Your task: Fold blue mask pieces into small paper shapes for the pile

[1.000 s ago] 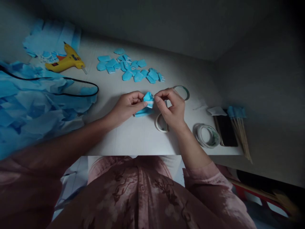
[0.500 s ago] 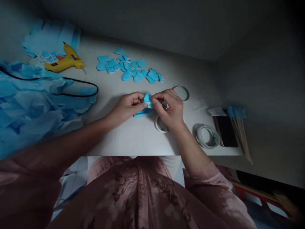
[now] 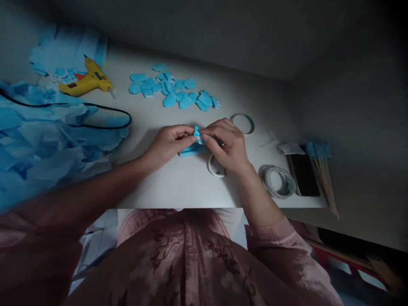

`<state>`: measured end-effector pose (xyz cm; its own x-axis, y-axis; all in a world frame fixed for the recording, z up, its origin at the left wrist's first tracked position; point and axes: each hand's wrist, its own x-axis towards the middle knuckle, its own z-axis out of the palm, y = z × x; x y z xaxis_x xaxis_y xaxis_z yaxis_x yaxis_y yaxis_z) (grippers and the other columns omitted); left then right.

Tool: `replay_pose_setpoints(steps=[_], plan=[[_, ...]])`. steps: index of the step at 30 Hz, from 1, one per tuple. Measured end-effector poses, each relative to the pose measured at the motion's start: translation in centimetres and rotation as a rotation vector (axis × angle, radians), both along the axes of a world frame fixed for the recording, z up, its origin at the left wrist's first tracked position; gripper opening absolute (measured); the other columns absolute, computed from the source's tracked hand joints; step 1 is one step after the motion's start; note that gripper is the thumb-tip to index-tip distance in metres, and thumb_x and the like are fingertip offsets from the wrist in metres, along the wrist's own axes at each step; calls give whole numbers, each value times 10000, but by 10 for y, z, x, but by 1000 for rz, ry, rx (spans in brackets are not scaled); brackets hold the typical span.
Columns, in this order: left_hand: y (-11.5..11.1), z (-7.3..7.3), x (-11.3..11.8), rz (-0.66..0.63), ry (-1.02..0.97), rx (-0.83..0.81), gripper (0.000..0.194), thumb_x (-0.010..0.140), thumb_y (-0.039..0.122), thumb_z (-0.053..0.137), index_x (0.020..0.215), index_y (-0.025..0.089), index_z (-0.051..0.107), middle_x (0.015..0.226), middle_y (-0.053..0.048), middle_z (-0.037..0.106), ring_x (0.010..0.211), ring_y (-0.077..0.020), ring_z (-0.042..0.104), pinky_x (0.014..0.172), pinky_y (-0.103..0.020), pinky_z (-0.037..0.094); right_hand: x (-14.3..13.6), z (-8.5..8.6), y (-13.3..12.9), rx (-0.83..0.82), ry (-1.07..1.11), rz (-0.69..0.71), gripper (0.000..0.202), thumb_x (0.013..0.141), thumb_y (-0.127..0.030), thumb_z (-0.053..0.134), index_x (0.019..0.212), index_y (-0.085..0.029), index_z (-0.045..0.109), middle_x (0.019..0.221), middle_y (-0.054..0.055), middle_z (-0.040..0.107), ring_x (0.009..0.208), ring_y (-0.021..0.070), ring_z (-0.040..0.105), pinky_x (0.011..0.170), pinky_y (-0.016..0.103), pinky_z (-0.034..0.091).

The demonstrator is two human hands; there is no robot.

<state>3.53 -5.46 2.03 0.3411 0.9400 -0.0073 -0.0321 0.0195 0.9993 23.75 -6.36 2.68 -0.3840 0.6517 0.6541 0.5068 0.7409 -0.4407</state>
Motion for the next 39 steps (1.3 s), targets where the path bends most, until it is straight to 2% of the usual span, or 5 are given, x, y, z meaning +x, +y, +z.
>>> replay_pose_setpoints(steps=[10,18,27,33,39], plan=[[2,2,-1,-6,65,11,221,759,345,736,878,158,744,598,42,543,533,-74,442,495,-206,347,3,1,-2,-337,367,-87,359,1049,-537,518,1260,-271,637,1041,43,728,961,194,693,844,376,577],[3,-3,-1,-22,104,58,268,780,387,750,910,152,748,706,10,631,585,-82,487,532,-212,388,0,-6,1,-608,377,45,572,953,-623,648,1403,-284,551,949,9,668,821,162,635,736,326,580],[1,5,-2,50,131,-33,185,811,338,724,868,165,757,548,48,521,514,-92,449,507,-236,361,-5,-11,2,-563,370,16,596,942,-590,666,1424,-264,535,943,15,637,826,163,616,766,324,585],[2,7,-2,24,48,-73,324,860,353,702,1139,187,703,503,83,472,474,-100,424,501,-243,334,-3,-15,6,-562,381,0,545,986,-574,608,1434,-273,528,987,31,662,822,175,645,778,356,598],[-1,12,1,-85,64,-96,268,755,347,752,928,184,628,549,76,521,492,-79,417,493,-227,312,-3,-18,7,-554,370,16,535,1013,-542,571,1473,-277,505,981,33,676,838,185,663,783,370,608]])
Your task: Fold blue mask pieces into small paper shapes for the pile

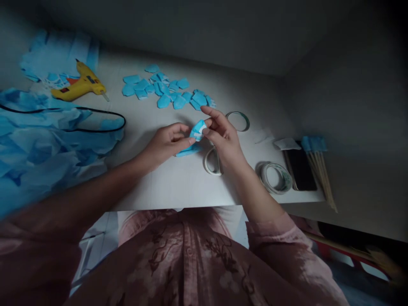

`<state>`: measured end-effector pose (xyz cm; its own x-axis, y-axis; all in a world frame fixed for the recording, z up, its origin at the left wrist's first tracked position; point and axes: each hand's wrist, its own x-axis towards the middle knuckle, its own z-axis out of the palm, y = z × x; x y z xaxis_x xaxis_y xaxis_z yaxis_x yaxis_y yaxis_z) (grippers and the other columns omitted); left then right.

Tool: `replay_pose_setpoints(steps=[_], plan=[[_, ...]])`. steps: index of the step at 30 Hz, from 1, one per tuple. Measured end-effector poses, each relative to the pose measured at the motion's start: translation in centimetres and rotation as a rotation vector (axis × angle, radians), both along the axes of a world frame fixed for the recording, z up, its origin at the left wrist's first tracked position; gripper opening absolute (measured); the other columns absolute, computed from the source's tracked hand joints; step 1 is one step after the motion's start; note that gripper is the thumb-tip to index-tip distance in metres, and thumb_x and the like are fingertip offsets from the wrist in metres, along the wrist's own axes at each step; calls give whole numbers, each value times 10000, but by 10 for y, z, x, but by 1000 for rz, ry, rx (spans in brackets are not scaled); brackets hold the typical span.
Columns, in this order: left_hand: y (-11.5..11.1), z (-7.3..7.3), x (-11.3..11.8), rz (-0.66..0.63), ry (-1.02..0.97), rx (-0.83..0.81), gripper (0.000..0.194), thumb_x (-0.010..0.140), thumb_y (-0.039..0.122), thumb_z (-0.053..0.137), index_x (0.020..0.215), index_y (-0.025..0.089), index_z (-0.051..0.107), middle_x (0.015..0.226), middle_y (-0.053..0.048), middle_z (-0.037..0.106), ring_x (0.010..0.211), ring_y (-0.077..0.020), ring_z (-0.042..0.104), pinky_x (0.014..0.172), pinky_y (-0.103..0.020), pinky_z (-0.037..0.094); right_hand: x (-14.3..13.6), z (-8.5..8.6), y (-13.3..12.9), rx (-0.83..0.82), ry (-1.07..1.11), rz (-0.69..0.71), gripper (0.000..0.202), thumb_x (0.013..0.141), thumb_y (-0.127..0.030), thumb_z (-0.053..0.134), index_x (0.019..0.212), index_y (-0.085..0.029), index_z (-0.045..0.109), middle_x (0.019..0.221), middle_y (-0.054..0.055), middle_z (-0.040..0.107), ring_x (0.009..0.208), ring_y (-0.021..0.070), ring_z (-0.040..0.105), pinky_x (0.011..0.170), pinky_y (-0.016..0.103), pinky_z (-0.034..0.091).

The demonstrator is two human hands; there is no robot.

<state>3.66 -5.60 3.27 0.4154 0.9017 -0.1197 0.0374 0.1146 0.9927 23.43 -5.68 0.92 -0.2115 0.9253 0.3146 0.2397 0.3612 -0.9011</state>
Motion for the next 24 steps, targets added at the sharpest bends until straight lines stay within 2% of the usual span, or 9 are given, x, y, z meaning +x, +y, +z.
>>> replay_pose_setpoints(steps=[6,10,18,24], plan=[[1,-2,-2,9,50,51,242,747,363,744,764,188,577,564,62,509,511,-75,423,495,-226,310,2,5,-1,-115,79,79,520,1001,-539,557,1441,-262,559,1047,48,681,880,169,674,783,337,612],[2,-5,-4,-20,78,75,245,759,375,737,761,182,585,604,39,546,537,-81,458,508,-228,322,7,12,-1,-162,114,41,507,1005,-580,532,1394,-263,602,1117,65,703,955,184,692,794,342,618],[2,-9,-4,-46,128,129,240,763,378,739,756,178,607,586,46,512,533,-76,431,513,-221,297,5,11,1,-148,125,-15,514,857,-656,747,1185,-261,722,902,14,684,811,156,656,773,313,595],[2,-7,-4,-51,150,120,244,766,394,721,766,170,622,613,35,539,543,-81,442,522,-226,309,3,10,1,-181,208,-45,449,816,-586,818,1105,-248,760,847,-5,665,764,132,623,753,289,578]])
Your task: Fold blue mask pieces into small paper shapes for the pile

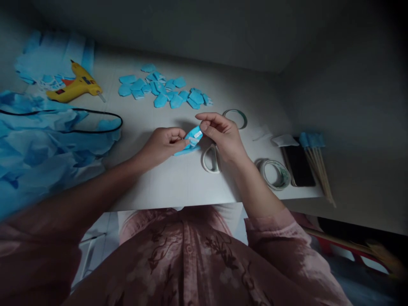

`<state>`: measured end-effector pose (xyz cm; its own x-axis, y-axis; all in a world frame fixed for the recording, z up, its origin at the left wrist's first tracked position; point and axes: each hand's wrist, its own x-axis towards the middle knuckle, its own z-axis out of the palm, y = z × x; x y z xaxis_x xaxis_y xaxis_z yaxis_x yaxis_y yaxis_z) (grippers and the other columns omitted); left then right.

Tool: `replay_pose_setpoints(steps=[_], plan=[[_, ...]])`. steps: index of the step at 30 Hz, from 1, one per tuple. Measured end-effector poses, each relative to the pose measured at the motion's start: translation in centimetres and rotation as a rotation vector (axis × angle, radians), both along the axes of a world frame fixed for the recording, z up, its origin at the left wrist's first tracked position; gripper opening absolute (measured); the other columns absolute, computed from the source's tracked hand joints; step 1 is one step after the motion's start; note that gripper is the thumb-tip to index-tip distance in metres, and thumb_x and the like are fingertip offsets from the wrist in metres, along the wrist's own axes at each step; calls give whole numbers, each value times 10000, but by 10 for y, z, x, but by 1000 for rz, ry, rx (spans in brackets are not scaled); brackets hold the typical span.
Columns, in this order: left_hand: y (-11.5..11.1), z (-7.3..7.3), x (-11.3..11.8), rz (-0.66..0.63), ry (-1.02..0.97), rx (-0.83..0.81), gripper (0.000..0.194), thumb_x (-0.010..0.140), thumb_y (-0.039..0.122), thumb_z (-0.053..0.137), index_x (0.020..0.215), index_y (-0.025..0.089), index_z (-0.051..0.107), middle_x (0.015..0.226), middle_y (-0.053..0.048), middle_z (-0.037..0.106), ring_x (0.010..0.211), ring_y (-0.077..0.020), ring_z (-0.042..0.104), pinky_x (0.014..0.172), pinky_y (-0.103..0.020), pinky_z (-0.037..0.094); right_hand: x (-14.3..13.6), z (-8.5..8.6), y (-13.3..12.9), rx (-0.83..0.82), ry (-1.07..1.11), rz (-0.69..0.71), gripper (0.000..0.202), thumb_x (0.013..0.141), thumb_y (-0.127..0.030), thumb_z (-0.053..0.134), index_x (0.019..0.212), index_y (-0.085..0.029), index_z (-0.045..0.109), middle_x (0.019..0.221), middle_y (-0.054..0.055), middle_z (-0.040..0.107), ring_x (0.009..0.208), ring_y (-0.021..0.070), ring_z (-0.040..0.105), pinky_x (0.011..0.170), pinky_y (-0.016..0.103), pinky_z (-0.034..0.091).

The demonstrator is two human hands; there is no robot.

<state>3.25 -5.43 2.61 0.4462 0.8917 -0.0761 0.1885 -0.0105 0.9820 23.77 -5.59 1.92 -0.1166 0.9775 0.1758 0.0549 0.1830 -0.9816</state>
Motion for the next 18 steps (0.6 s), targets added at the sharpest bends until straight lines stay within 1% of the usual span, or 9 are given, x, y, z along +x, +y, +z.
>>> replay_pose_setpoints(steps=[3,5,8,11,14,18], plan=[[0,1,0,20,-11,-9,243,766,393,722,774,171,623,620,33,549,542,-80,445,519,-224,311,1,-1,1,-45,72,-8,419,852,-555,789,1131,-245,744,848,-8,664,736,120,607,729,273,580],[-1,2,0,37,-32,-20,240,760,388,727,762,178,611,601,40,535,531,-80,437,506,-224,304,2,-1,1,-82,115,-2,420,906,-573,714,1168,-245,729,883,7,683,738,123,613,713,274,589],[-1,3,1,68,-62,-41,231,756,386,723,761,186,608,579,48,519,512,-82,425,491,-231,304,2,1,0,-108,98,27,468,966,-597,611,1263,-245,695,980,41,709,808,144,648,727,289,608],[0,4,1,95,-76,-40,218,757,378,716,755,190,606,573,52,512,505,-81,412,489,-234,305,0,1,-3,-63,3,100,503,957,-557,638,1358,-254,644,1029,42,694,874,165,668,763,313,615],[0,2,2,88,-75,-37,221,766,380,711,749,190,600,577,53,506,518,-81,412,495,-230,306,-4,-1,-4,11,-88,160,519,943,-485,662,1407,-262,601,991,28,666,870,176,656,769,325,600],[0,-2,2,66,-58,-9,242,774,394,707,733,190,584,588,51,489,534,-82,412,502,-229,300,-6,-3,-4,47,-135,177,517,938,-409,646,1426,-257,570,934,14,630,843,175,619,747,317,569]])
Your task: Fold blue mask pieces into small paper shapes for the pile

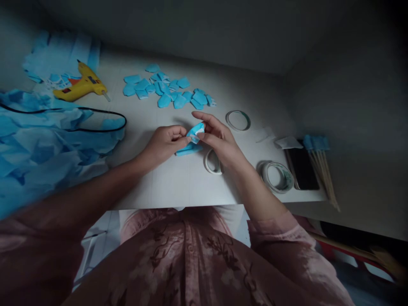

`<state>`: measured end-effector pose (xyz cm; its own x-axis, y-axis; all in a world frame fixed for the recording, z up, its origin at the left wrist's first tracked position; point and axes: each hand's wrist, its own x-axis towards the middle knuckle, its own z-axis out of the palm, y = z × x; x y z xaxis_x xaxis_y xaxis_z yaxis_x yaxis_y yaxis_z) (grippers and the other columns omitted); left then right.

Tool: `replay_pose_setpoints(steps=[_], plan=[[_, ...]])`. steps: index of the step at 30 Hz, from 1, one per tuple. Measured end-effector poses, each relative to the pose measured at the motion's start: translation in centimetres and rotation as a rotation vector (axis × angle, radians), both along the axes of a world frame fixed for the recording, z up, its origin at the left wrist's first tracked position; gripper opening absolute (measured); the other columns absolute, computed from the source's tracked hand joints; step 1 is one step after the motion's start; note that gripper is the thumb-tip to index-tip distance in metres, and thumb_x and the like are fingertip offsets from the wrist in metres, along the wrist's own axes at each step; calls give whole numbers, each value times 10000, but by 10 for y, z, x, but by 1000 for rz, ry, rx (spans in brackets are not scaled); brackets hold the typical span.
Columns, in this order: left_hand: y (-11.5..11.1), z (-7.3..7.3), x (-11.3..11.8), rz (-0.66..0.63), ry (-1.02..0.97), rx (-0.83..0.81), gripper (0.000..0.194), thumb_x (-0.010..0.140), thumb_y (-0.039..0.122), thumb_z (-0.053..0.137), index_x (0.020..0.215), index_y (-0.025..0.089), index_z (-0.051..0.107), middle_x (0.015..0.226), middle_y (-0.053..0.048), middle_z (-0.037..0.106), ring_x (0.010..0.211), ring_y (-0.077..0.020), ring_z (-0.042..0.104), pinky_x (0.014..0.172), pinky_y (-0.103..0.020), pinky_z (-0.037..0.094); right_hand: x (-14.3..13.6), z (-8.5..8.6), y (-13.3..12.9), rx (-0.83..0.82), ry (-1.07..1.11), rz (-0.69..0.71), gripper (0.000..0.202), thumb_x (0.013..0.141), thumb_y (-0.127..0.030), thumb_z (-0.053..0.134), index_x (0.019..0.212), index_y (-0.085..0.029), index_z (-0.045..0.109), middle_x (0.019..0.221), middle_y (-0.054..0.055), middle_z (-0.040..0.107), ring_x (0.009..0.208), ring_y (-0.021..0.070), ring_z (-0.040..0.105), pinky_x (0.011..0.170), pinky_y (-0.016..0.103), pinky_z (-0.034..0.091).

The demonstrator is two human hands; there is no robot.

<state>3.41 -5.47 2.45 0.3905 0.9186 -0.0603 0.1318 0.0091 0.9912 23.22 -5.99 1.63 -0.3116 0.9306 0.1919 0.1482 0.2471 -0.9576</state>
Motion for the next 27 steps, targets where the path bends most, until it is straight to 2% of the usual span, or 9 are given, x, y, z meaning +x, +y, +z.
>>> replay_pose_setpoints(steps=[10,12,15,18,22,24,27], plan=[[0,-3,0,-46,49,36,217,766,379,704,758,176,628,612,35,536,553,-87,438,529,-233,309,-6,-4,1,37,-41,-69,468,857,-293,650,1320,-222,626,856,-5,608,768,163,574,692,293,519],[0,-3,-1,-34,60,31,221,767,380,701,757,175,618,603,40,527,544,-85,433,524,-231,304,-2,1,1,-15,4,-33,459,868,-334,643,1314,-225,634,892,4,649,801,170,606,726,302,542],[0,-2,-1,-8,42,10,241,780,403,691,773,175,612,604,37,537,537,-86,444,517,-230,311,9,12,2,-151,120,8,471,936,-476,584,1357,-268,619,1046,31,725,928,193,674,811,330,587],[0,-1,-1,-10,30,-9,252,780,412,688,788,169,624,620,26,563,544,-89,466,521,-230,331,17,18,1,-207,177,-63,457,932,-541,629,1312,-289,650,1130,40,739,1006,200,689,871,344,592],[0,-3,-1,-6,50,-2,247,775,405,693,780,166,633,617,27,555,545,-86,462,519,-227,322,13,15,2,-156,139,-125,436,843,-551,788,1168,-270,714,962,23,702,907,182,664,856,337,568],[0,-4,-1,-2,45,-1,243,772,400,702,774,166,635,609,31,544,539,-82,451,514,-225,313,10,12,3,-107,143,-130,426,808,-566,825,1092,-262,730,857,4,650,814,161,625,806,323,553],[-1,-4,0,3,3,-17,233,754,382,727,760,164,645,609,33,546,539,-78,448,511,-222,318,8,10,4,-65,137,-143,420,790,-577,837,1042,-260,727,813,-8,618,732,141,576,736,309,537]])
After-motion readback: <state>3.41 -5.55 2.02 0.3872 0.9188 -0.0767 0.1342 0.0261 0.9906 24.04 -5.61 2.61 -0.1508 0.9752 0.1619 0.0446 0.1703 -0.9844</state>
